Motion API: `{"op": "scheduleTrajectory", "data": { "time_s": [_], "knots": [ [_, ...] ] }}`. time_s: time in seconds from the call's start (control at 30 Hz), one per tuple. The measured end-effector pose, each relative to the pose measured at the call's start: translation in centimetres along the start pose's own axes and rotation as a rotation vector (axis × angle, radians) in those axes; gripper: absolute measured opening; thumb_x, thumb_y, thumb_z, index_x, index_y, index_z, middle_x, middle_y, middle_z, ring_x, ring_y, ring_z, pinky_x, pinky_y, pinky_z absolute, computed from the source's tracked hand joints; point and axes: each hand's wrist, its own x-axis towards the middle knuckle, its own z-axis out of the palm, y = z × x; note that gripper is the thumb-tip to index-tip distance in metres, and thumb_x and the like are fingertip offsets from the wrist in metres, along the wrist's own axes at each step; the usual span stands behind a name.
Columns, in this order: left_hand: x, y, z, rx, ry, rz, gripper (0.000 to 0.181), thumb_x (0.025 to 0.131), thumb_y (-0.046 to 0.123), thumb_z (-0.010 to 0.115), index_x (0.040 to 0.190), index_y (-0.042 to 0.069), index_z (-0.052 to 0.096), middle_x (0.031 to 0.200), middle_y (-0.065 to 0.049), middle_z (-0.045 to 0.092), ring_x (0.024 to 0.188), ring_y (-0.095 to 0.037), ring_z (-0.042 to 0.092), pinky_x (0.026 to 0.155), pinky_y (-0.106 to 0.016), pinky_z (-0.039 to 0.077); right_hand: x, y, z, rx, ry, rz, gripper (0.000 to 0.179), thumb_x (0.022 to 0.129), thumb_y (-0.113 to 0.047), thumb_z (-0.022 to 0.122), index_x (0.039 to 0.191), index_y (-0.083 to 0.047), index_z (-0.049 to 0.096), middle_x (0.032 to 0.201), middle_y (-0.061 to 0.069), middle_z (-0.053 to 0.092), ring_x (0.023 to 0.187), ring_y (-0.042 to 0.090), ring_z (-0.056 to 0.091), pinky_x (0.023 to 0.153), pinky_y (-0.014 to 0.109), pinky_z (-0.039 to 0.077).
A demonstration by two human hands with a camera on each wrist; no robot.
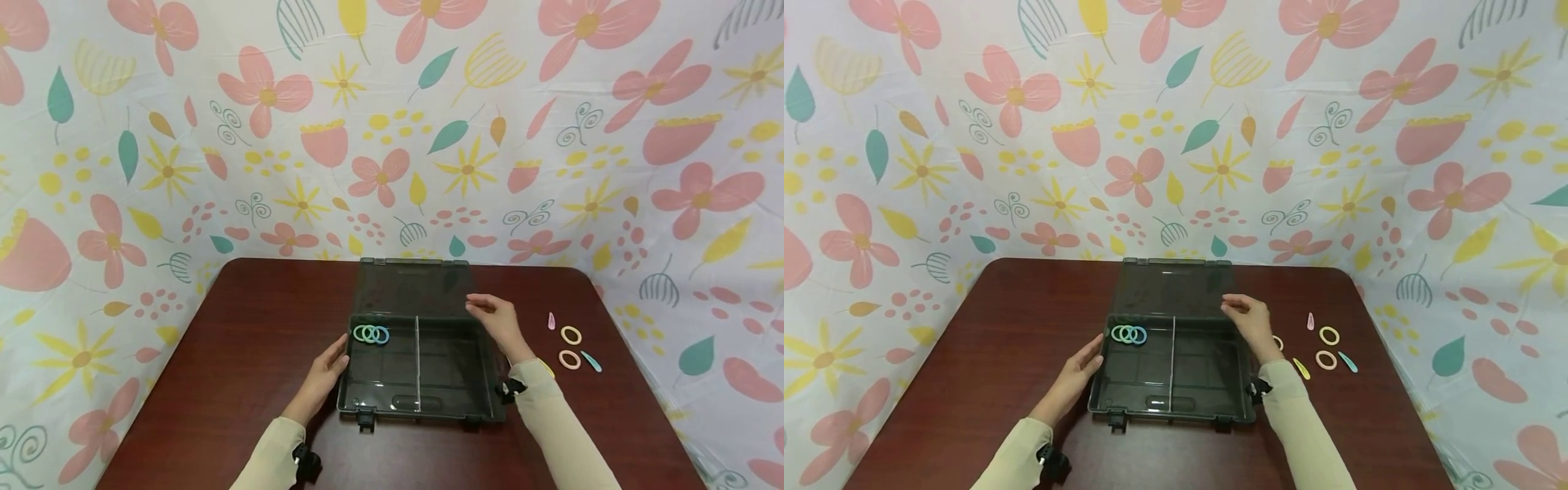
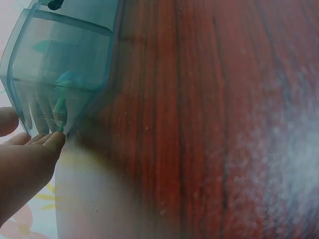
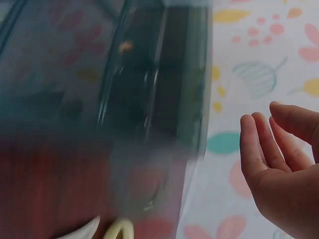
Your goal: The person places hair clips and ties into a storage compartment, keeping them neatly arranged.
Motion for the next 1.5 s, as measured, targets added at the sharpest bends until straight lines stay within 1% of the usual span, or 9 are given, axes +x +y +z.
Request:
{"op": "scheduleTrajectory", "data": {
  "time_s": [0.1,0.27,0.3,0.5,0.53,0.83,1.0,1.37,1.5],
  "knots": [
    [0.1,-0.1,0.0,0.0,-0.006,0.009,0.054,0.1,0.008,0.05,0.152,0.012,0.032,0.156,-0.015,0.026,0.142,-0.036,0.023,0.111,-0.054,0.027,-0.5,1.2,-1.8,-0.027,0.039,0.006,0.032,0.092,-0.017,0.067,0.12,-0.001,0.066,0.113,0.021,0.066,0.086,-0.003,0.062,0.072,0.014,0.05],
    [0.1,-0.3,0.2,-0.001,-0.004,0.011,0.054,0.101,0.006,0.049,0.151,0.012,0.032,0.155,-0.015,0.027,0.142,-0.036,0.024,0.111,-0.054,0.027,-1.6,2.8,-4.3,-0.048,0.093,0.061,0.037,0.093,-0.019,0.066,0.124,0.003,0.062,0.114,0.022,0.066,0.085,-0.004,0.06,0.071,0.015,0.05],
    [0.1,-0.4,0.3,-0.004,-0.002,0.011,0.054,0.101,0.006,0.049,0.151,0.012,0.032,0.155,-0.015,0.028,0.141,-0.036,0.024,0.111,-0.054,0.027,-1.9,3.1,-4.8,-0.051,0.099,0.069,0.039,0.094,-0.019,0.065,0.125,0.003,0.061,0.115,0.022,0.065,0.085,-0.005,0.06,0.078,0.014,0.048],
    [-0.3,-0.6,0.4,-0.012,0.0,0.006,0.054,0.101,0.008,0.049,0.152,0.012,0.032,0.155,-0.016,0.028,0.142,-0.036,0.024,0.111,-0.054,0.027,-3.8,4.8,-6.9,-0.056,0.1,0.144,0.043,0.095,-0.019,0.063,0.13,0.004,0.056,0.121,0.024,0.062,0.089,-0.011,0.058,0.085,0.016,0.049],
    [-0.3,-0.6,0.4,-0.012,0.002,0.004,0.054,0.101,0.009,0.05,0.152,0.013,0.032,0.155,-0.016,0.029,0.142,-0.036,0.024,0.111,-0.054,0.027,-4.0,5.0,-7.0,-0.052,0.102,0.16,0.043,0.095,-0.018,0.063,0.131,0.005,0.055,0.122,0.025,0.061,0.089,-0.011,0.058,0.079,0.018,0.052],
    [-0.5,-0.9,0.3,-0.004,0.018,-0.004,0.053,0.101,0.008,0.05,0.151,0.013,0.033,0.154,-0.015,0.029,0.141,-0.037,0.025,0.111,-0.053,0.027,-4.8,6.7,-7.4,-0.13,0.113,0.27,0.041,0.093,-0.008,0.064,0.13,0.007,0.055,0.124,0.029,0.058,0.08,-0.014,0.054,0.07,0.019,0.052],
    [-0.4,-0.8,0.1,-0.006,0.041,-0.005,0.053,0.1,0.007,0.05,0.15,0.012,0.035,0.154,-0.014,0.031,0.14,-0.036,0.027,0.111,-0.052,0.028,-4.7,7.2,-7.0,-0.176,0.116,0.306,0.039,0.091,-0.008,0.066,0.127,0.006,0.058,0.122,0.026,0.061,0.08,-0.008,0.054,0.064,0.016,0.046],
    [-0.3,-0.3,0.1,-0.027,0.012,0.049,0.053,0.1,0.005,0.049,0.15,0.007,0.033,0.152,-0.02,0.032,0.139,-0.039,0.029,0.11,-0.052,0.028,-4.5,7.7,-6.7,-0.206,0.14,0.359,0.034,0.089,-0.007,0.068,0.12,0.007,0.063,0.108,0.021,0.068,0.075,-0.003,0.056,0.063,0.016,0.048],
    [-0.1,-0.3,0.1,-0.043,0.004,0.069,0.053,0.1,0.003,0.05,0.15,0.004,0.033,0.151,-0.023,0.032,0.139,-0.039,0.028,0.111,-0.052,0.028,-4.6,7.9,-6.8,-0.231,0.138,0.378,0.033,0.089,-0.009,0.068,0.118,0.006,0.065,0.101,0.017,0.071,0.079,0.007,0.062,0.066,0.021,0.048]
  ]
}}
